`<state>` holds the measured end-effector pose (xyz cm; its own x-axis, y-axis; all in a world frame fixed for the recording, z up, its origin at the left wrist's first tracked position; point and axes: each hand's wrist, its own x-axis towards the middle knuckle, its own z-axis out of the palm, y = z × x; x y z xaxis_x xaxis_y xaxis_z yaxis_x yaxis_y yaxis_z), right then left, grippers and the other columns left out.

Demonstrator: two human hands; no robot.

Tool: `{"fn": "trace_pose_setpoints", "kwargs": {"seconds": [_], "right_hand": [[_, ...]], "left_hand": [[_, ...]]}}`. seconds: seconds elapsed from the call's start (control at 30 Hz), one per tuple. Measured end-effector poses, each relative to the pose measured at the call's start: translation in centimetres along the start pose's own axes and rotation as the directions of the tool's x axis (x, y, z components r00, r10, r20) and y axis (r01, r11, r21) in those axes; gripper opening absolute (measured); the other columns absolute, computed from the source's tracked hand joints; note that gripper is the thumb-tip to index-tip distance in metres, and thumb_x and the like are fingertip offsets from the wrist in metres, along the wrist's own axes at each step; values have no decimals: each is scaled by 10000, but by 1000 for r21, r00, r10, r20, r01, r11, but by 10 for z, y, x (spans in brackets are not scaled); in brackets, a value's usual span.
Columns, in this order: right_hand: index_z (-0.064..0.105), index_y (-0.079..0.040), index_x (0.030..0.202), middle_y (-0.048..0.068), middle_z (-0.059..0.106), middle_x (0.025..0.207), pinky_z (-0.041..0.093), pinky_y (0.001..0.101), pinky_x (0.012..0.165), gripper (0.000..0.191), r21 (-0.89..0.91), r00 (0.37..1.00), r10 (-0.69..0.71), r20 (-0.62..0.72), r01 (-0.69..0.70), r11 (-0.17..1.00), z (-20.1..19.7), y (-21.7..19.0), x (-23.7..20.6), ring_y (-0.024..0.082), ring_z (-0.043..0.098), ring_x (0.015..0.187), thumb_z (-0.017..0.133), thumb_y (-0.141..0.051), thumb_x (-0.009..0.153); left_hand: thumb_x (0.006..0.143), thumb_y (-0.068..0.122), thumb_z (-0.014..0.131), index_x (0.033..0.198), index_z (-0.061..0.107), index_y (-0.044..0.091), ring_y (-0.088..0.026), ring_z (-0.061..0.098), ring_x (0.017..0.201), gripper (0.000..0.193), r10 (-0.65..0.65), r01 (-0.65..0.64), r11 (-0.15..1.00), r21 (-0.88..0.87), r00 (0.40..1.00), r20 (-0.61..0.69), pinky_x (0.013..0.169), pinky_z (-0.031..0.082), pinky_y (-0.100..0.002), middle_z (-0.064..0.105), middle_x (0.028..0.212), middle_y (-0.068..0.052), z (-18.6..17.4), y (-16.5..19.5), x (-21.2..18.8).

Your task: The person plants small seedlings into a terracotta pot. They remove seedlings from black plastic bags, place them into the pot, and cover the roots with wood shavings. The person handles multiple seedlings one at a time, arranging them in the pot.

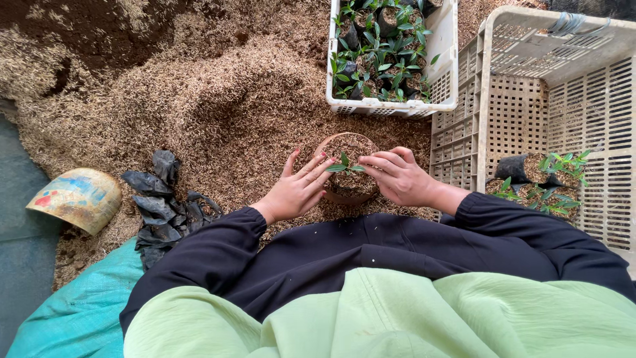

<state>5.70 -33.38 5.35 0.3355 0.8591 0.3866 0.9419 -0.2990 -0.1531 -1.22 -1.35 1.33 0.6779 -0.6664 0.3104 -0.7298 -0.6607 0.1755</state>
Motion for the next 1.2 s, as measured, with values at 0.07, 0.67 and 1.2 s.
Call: {"fn": "trace_pose_setpoints", "kwargs": {"seconds": [0.07,0.67,1.2], "right_hand": [[608,-71,1361,94,558,1457,346,441,1067,462,11,999,7,-43,-7,1000,2,-4,-5,257,537,1282,661,-107,904],[628,-40,1367,91,631,1273,451,411,1013,486,-12,970,-243,-19,243,970,6,-21,2,234,617,1154,605,-134,890],[676,-53,1347,22,611,1069,381,404,1031,441,-185,992,-124,-19,119,975,10,-18,14,169,616,1057,607,-117,916]], "left_hand": [[1019,221,596,1539,461,33,-263,306,1563,569,6,-6,1000,6,1000,-29,1257,95,-614,381,1651,-122,3,2,-3],[944,154,619,1472,562,125,-198,541,1311,532,162,-152,982,112,983,-83,1177,300,-500,611,1238,-33,14,-4,8],[900,122,599,1255,656,18,-315,557,1250,375,198,-194,980,51,975,-96,1199,375,-491,598,1175,-124,34,-3,27]]}}
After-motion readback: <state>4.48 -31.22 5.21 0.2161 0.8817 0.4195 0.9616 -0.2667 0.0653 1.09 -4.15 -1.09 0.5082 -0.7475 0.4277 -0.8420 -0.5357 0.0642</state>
